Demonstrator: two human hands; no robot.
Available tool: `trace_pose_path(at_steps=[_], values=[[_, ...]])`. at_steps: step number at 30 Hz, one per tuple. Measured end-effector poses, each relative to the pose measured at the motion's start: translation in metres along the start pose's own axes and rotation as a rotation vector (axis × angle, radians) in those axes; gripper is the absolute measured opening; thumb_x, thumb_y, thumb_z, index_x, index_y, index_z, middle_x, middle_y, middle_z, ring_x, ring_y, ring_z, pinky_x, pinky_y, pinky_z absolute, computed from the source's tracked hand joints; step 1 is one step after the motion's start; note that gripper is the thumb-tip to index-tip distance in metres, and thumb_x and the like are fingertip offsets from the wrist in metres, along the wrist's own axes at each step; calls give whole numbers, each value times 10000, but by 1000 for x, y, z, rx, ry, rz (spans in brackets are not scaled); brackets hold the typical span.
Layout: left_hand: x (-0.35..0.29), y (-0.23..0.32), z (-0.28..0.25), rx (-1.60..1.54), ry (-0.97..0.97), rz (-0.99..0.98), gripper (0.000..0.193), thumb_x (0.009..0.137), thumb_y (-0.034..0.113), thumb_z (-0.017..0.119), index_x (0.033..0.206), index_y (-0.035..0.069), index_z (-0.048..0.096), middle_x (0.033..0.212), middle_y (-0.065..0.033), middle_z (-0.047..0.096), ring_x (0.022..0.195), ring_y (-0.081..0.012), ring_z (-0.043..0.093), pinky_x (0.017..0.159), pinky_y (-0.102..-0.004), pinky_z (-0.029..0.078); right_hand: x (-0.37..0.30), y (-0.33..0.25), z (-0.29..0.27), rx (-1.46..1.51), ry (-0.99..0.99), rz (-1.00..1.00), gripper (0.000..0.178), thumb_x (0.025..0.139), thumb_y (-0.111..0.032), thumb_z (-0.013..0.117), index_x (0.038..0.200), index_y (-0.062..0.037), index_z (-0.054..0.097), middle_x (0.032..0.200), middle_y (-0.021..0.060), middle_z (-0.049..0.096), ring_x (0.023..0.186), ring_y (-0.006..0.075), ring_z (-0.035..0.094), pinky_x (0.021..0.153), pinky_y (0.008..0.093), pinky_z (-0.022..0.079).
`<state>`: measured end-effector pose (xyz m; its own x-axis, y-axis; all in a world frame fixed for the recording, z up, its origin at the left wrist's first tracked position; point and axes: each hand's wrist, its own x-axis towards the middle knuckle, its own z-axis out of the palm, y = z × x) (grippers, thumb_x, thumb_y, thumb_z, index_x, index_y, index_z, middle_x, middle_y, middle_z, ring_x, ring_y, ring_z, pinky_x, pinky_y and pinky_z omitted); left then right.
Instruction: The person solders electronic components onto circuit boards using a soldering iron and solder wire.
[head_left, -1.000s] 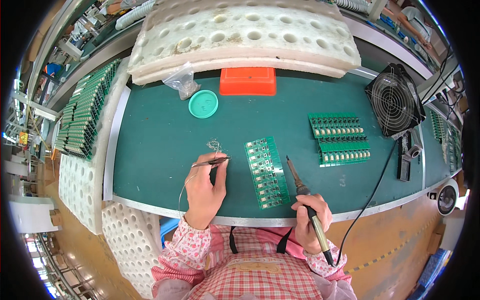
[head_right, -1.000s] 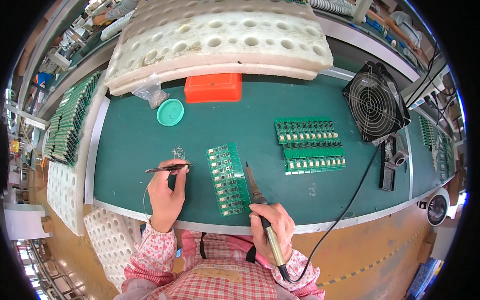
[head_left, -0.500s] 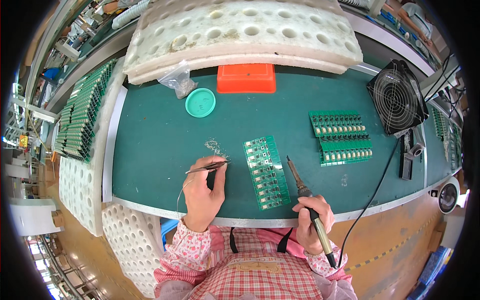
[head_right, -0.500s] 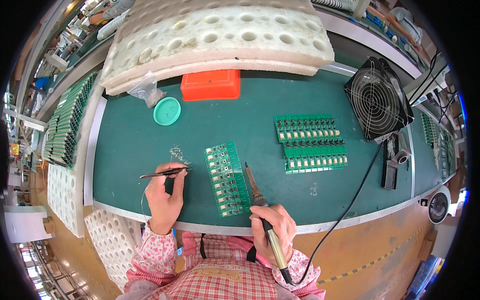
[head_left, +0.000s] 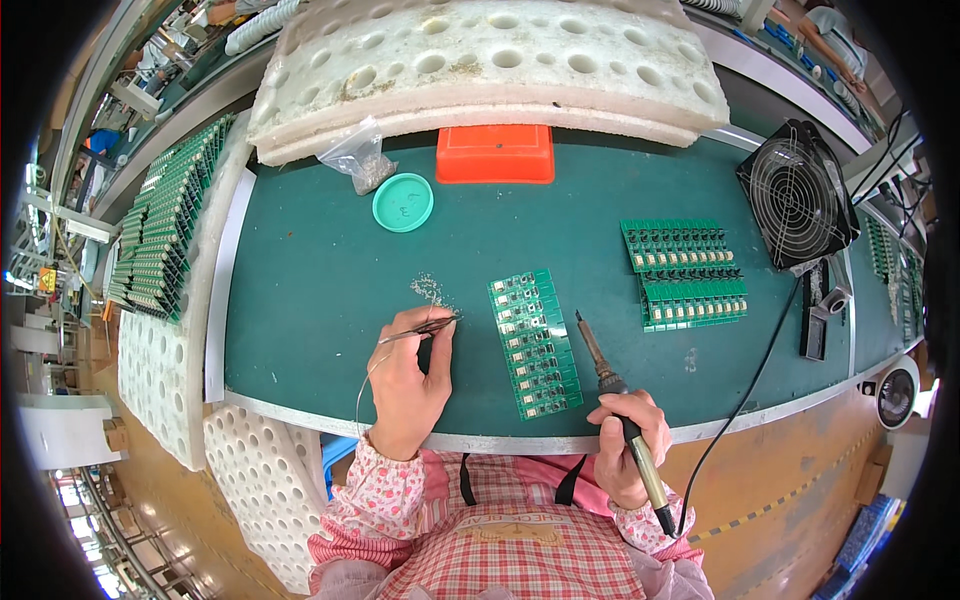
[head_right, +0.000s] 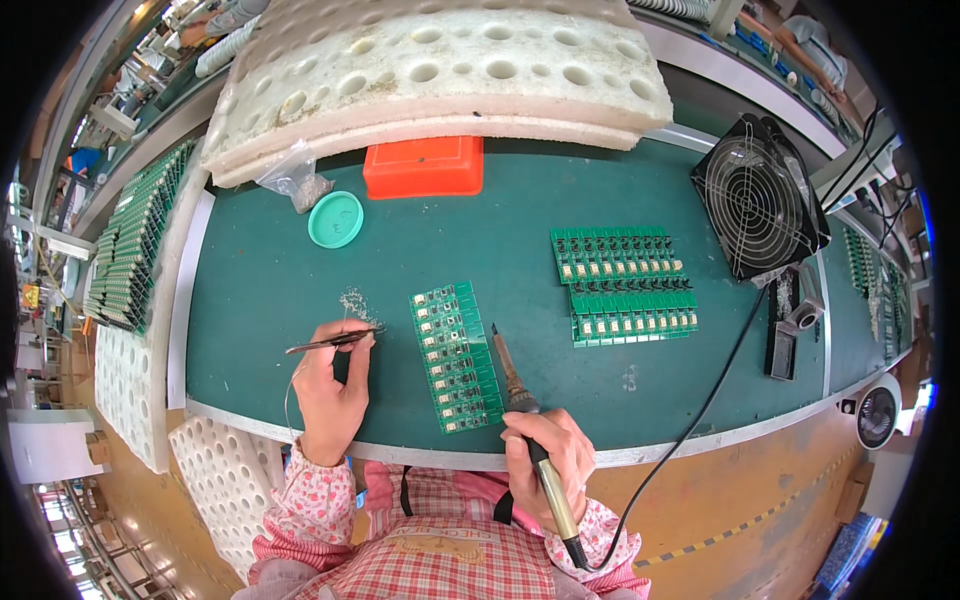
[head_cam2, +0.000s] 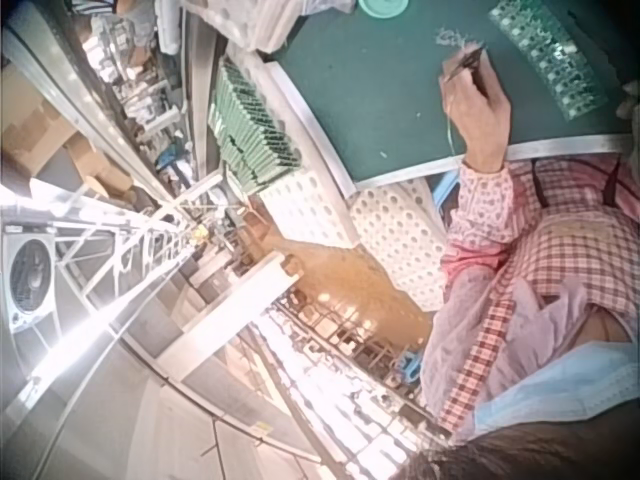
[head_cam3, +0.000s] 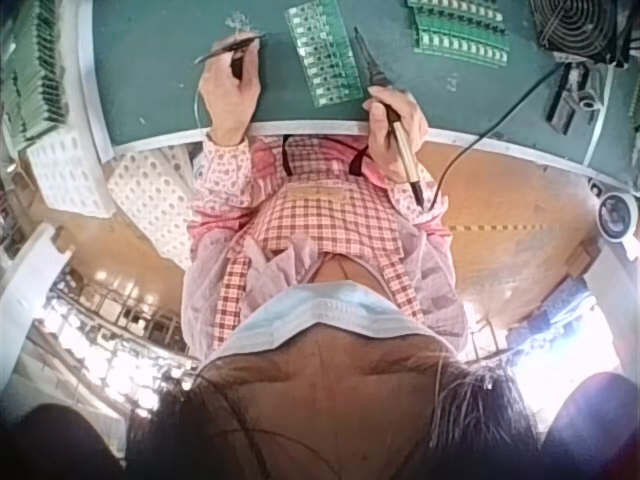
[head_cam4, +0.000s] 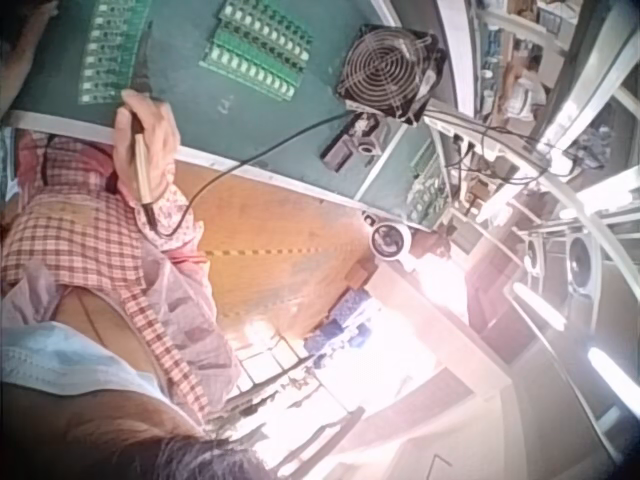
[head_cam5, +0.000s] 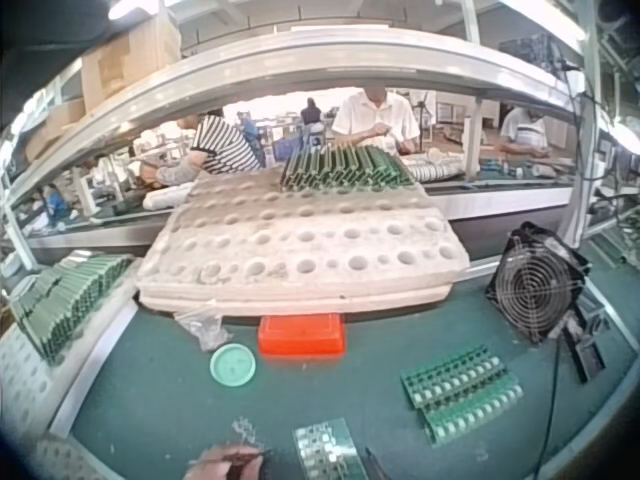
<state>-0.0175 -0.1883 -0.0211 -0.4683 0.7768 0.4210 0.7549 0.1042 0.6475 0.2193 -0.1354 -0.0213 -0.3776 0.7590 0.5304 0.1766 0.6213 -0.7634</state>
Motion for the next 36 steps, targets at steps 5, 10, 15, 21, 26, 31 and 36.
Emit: trace_pose_path(at_steps=[5,10,15,21,26,31,36], values=[[1,3,0,5,-7,-14,158,836,-40,730,974,3,666,984,-105,715,832,-274,683,737,-354,535,0,-1,-1,0,-2,12,186,927,-45,657,1095,0,590,795,108,672,626,220,631,564,328,521],[0,1,1,32,4,35,162,825,-47,736,950,2,645,991,-102,715,816,-278,674,726,-354,530,1,-1,-1,-6,-5,3,183,928,-42,655,1095,0,592,799,109,675,628,219,633,571,328,523],[1,1,1,40,14,95,177,815,-63,736,911,0,601,1001,-106,715,812,-286,671,704,-357,521,1,-2,-1,1,-4,5,185,928,-43,657,1097,1,596,799,109,675,630,220,635,575,327,523],[1,1,0,41,4,113,130,883,-50,687,1000,0,657,973,-99,694,813,-221,679,757,-315,532,1,-1,-1,7,4,13,194,912,-13,659,1099,2,606,799,110,674,633,223,635,575,326,522],[-9,15,-2,-111,-58,48,125,881,-85,667,991,-25,657,982,-115,697,806,-203,698,738,-296,548,2,-2,0,-8,16,17,214,889,17,666,1096,1,614,803,110,675,629,229,630,571,328,515],[-30,33,-1,-240,-184,29,128,842,-88,687,954,-27,670,982,-128,700,824,-247,692,733,-322,546,1,-1,2,-6,21,10,220,874,24,681,1084,5,616,834,115,681,618,236,615,561,335,503],[-32,35,3,-205,-207,125,159,830,-102,688,969,-26,669,976,-136,700,841,-271,692,734,-341,549,1,-1,0,-10,12,8,227,873,29,682,1089,6,613,873,121,693,625,238,613,563,337,503]])
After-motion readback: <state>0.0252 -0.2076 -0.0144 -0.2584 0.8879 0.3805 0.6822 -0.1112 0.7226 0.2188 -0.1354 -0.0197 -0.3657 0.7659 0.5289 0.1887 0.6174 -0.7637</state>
